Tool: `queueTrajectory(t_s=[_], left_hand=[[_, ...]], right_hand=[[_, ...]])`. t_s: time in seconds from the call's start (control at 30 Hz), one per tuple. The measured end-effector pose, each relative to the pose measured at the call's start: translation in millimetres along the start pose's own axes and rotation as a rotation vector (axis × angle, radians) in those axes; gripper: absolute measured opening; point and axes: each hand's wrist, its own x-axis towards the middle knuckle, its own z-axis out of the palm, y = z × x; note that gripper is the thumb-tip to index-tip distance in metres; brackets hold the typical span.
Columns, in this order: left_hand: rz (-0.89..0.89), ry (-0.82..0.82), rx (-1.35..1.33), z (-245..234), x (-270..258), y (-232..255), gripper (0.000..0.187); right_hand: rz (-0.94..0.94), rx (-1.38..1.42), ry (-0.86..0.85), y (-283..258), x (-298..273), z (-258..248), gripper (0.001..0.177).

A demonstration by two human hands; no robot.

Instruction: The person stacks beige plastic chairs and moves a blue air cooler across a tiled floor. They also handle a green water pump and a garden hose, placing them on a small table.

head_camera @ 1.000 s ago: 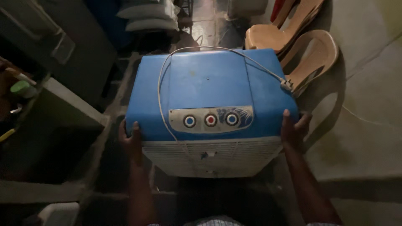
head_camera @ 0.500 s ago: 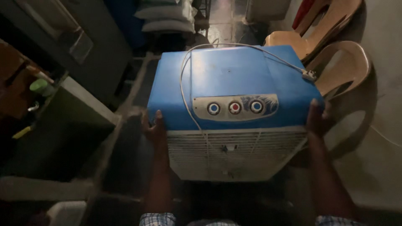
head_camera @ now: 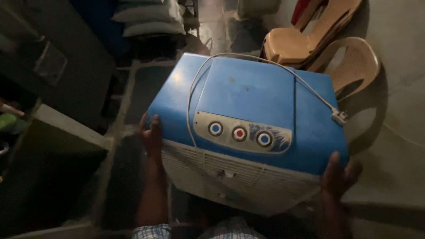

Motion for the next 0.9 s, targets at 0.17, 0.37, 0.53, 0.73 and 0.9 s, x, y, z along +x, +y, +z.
queueTrajectory(t_s=[0.17, 0.37, 0.53, 0.73, 0.9], left_hand=[[0.1, -0.149, -0.113, -14.5, 49.9, -41.8, 0.058], [0.096, -0.152, 0.031, 9.6, 127.2, -89.2, 0.054], [0.145, -0.164, -0.091, 18.9, 186.3, -138.3, 0.058], [0.131, 0.048, 0.247, 25.6, 185.1, -109.5, 0.066], [0.447, 0.142, 0.21, 20.0, 65.1, -79.5, 0.072]], right_hand=[[0.151, 0.003, -0.071, -32.7, -56.9, -22.0, 0.069], [-0.03, -0.11, -0.139, -41.1, -115.6, -31.7, 0.062], [-0.089, -0.151, -0.213, -86.6, -149.0, -48.6, 0.065], [-0.632, 0.065, -0.079, -153.7, -119.5, -53.2, 0.065], [-0.762, 0.092, -0.304, -185.5, -103.9, -49.7, 0.046]])
